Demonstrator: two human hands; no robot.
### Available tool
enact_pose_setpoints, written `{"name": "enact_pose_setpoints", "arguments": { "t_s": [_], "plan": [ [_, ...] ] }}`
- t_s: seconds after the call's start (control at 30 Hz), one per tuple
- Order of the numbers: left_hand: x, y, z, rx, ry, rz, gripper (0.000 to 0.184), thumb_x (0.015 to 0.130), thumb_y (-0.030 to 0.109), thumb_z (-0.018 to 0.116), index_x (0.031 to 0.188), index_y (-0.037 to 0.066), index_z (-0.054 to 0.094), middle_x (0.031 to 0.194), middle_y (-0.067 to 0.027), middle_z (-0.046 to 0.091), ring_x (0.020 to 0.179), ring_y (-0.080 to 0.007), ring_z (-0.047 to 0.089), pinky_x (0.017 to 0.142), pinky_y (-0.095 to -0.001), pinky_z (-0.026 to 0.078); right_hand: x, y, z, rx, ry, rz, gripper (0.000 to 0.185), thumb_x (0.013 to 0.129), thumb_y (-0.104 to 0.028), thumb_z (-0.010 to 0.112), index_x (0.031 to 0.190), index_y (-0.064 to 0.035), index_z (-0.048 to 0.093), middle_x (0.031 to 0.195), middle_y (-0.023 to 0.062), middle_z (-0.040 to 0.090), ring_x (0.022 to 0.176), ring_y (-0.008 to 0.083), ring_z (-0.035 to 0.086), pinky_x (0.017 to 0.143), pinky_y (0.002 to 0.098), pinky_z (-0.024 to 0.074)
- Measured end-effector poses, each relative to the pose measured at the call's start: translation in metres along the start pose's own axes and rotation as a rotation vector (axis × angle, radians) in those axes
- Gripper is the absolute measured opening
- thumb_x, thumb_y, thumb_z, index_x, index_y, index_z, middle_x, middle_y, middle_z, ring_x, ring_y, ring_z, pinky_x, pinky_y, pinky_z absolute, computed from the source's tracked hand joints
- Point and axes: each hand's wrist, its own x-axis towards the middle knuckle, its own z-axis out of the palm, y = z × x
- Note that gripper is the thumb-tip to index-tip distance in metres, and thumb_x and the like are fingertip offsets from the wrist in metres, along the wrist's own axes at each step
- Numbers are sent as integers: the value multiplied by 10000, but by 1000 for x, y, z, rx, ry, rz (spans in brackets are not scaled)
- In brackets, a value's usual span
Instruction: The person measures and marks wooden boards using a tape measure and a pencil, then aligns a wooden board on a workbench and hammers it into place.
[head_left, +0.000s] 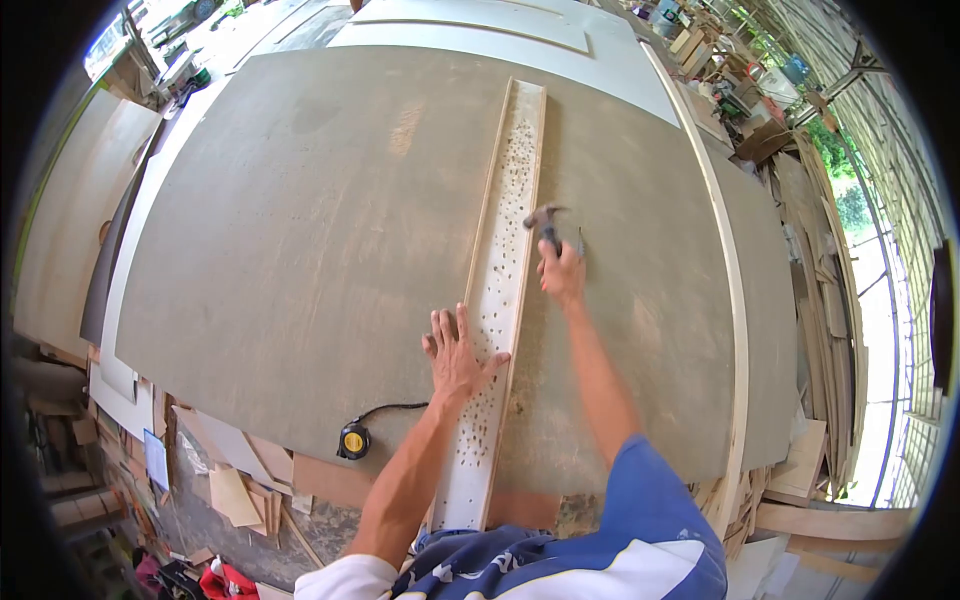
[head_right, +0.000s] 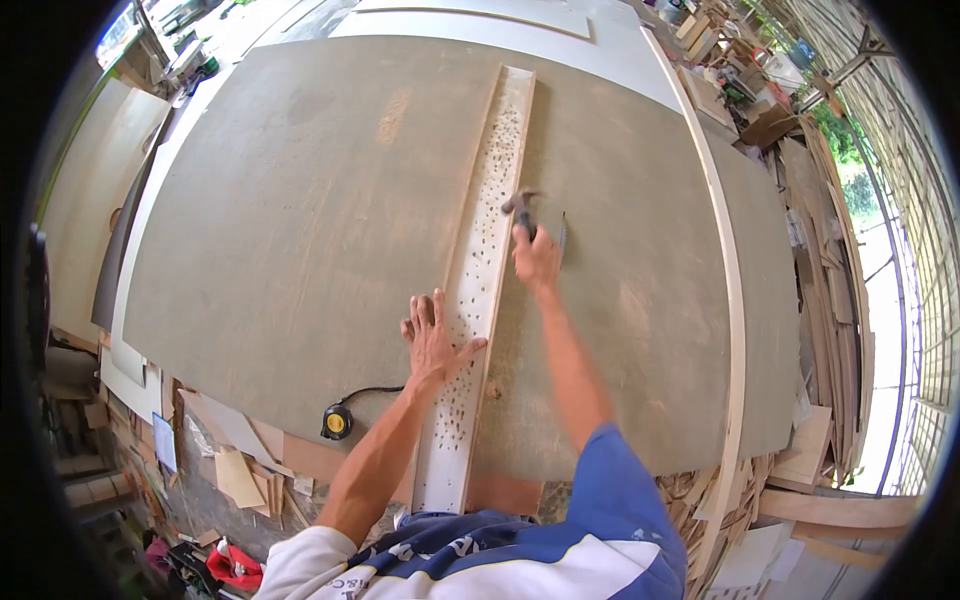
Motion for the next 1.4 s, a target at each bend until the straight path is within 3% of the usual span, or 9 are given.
{"name": "enact_pose_setpoints", "arguments": {
  "t_s": [0.2,0.43,0.57,0.8,0.87,0.93,1.2,1.33,1.4],
  "plan": [
    [4,-1,0,18,-48,-40,1186,715,677,684,1529,59,82,1541,-232,130,1462,-364,33,1138,-532,59,152,-39,14,-623,194,-207,547,914,-506,487,1001,14,630,939,259,672,901,418,648,811,524,484],
    [8,-5,6,22,-29,19,1185,730,712,645,1524,44,73,1527,-248,123,1452,-389,25,1118,-559,37,183,-90,44,-248,505,-302,469,946,-476,435,988,-26,559,910,248,682,907,416,656,796,541,489],
    [10,-4,5,40,-41,12,1184,735,717,637,1522,34,74,1526,-252,123,1452,-388,25,1116,-556,43,234,-32,57,-805,35,-220,580,929,-535,440,1184,-28,563,980,253,675,992,435,635,878,515,469],
    [7,-7,8,45,-31,34,1172,745,727,618,1520,30,83,1512,-265,141,1444,-397,44,1107,-550,61,209,-81,49,-282,517,-274,538,930,-532,458,1114,-37,562,915,243,684,932,412,656,808,526,482],
    [10,-6,6,49,-14,43,1168,749,726,615,1520,30,81,1509,-265,143,1443,-397,46,1105,-549,65,211,-53,61,-256,519,-258,531,938,-528,439,1116,-41,552,931,243,681,941,415,654,824,522,479],
    [9,-5,6,35,-22,43,1165,751,723,615,1520,30,81,1509,-259,144,1442,-396,49,1102,-553,69,220,-31,55,-841,53,-274,499,936,-490,464,1050,-20,585,940,237,689,933,411,660,813,521,495],
    [8,-6,7,35,-7,43,1181,729,686,668,1518,29,86,1508,-247,151,1442,-395,50,1099,-562,75,211,-46,65,-434,443,-264,449,948,-466,458,984,-27,547,870,219,690,850,422,664,786,549,494],
    [7,-3,4,21,10,43,1177,723,661,692,1517,31,93,1508,-242,155,1443,-393,48,1106,-561,71,222,-33,47,-806,43,-238,457,945,-468,463,992,-24,564,919,250,672,935,405,653,836,536,485],
    [6,-3,3,12,-1,39,1171,726,657,693,1517,31,97,1508,-242,155,1443,-392,49,1109,-561,68,205,-14,41,-719,187,-401,551,929,-547,456,862,-10,562,728,202,677,682,386,678,670,497,512]
  ]
}}
